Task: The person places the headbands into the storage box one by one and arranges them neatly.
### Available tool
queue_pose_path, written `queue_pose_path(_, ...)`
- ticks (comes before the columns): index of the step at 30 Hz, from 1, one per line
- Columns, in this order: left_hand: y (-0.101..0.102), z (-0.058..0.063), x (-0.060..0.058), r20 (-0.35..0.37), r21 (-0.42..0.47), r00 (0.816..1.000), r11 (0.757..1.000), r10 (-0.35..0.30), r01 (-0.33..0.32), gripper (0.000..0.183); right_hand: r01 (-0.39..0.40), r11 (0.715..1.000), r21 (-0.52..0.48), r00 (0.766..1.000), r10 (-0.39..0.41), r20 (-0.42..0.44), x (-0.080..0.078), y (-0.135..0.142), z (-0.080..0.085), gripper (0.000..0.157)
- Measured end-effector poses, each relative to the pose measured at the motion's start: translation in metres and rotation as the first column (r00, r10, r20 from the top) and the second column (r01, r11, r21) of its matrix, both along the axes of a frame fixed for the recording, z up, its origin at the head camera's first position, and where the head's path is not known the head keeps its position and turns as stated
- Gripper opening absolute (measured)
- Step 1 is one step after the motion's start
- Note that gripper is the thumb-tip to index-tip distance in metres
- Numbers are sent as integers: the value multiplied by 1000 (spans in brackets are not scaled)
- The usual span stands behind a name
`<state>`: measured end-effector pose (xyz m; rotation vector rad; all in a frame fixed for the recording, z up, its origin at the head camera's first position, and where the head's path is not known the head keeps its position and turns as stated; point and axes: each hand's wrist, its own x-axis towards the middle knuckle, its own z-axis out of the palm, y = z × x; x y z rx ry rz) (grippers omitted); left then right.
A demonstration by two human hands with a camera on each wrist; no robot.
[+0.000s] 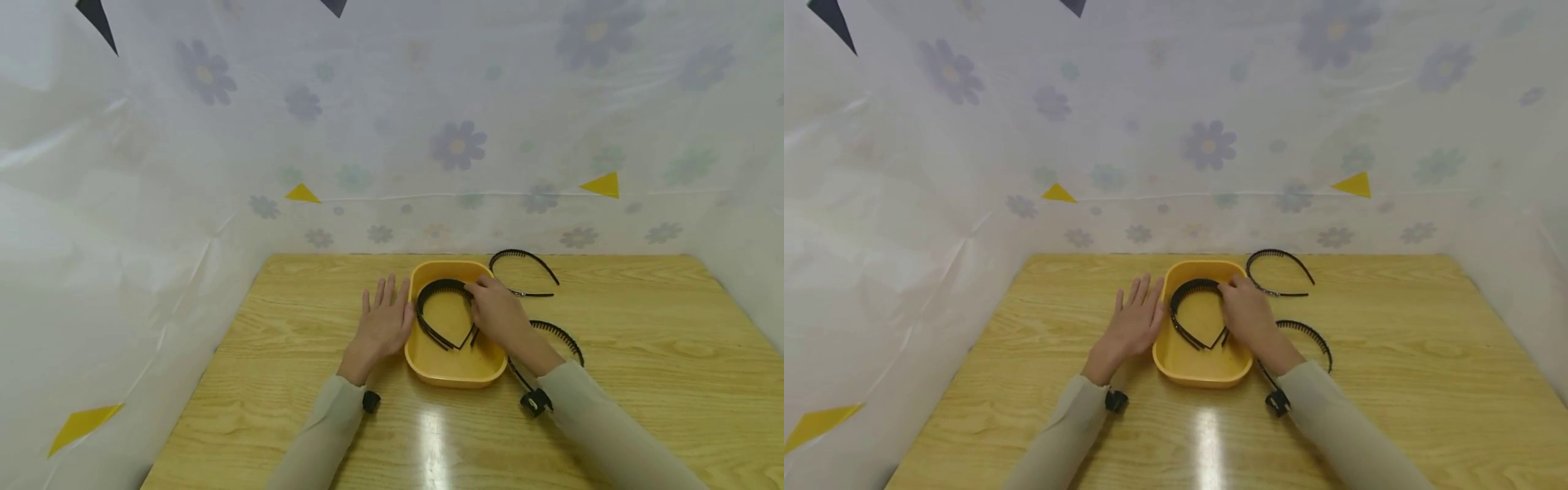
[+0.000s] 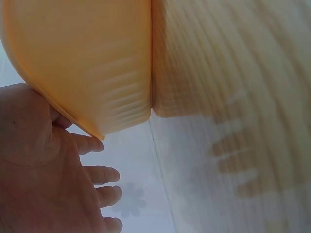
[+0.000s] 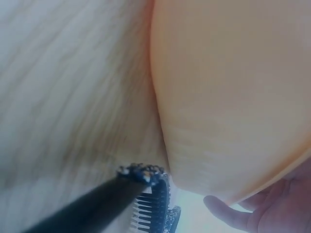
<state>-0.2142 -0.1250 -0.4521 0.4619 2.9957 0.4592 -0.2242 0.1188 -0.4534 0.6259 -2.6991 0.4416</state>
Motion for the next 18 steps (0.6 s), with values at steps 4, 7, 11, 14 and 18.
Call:
queue_pose_path(4, 1, 1, 1, -4, 9, 1000, 1000, 2, -2, 59, -16, 997, -76, 1000, 17, 20, 3, 5, 4, 27)
queue_pose_path(7, 1, 2, 2, -10, 14, 1000, 1000, 0, 0, 59, -27, 990, -142, 1000, 29, 10, 6, 14, 9, 28)
queue_pose_path(11, 2, 3, 3, -26, 11, 1000, 1000, 0, 1, 59, -42, 973, -228, 999, 43, -2, 13, 27, 20, 31)
queue_pose_path(14, 2, 3, 3, -31, 4, 1000, 1000, 4, -3, 59, -37, 962, -270, 999, 39, -1, 18, 37, 25, 31)
queue_pose_path(18, 2, 4, 4, -29, 13, 1000, 1000, 6, -6, 59, -24, 958, -284, 1000, 21, -14, 24, 53, 26, 31)
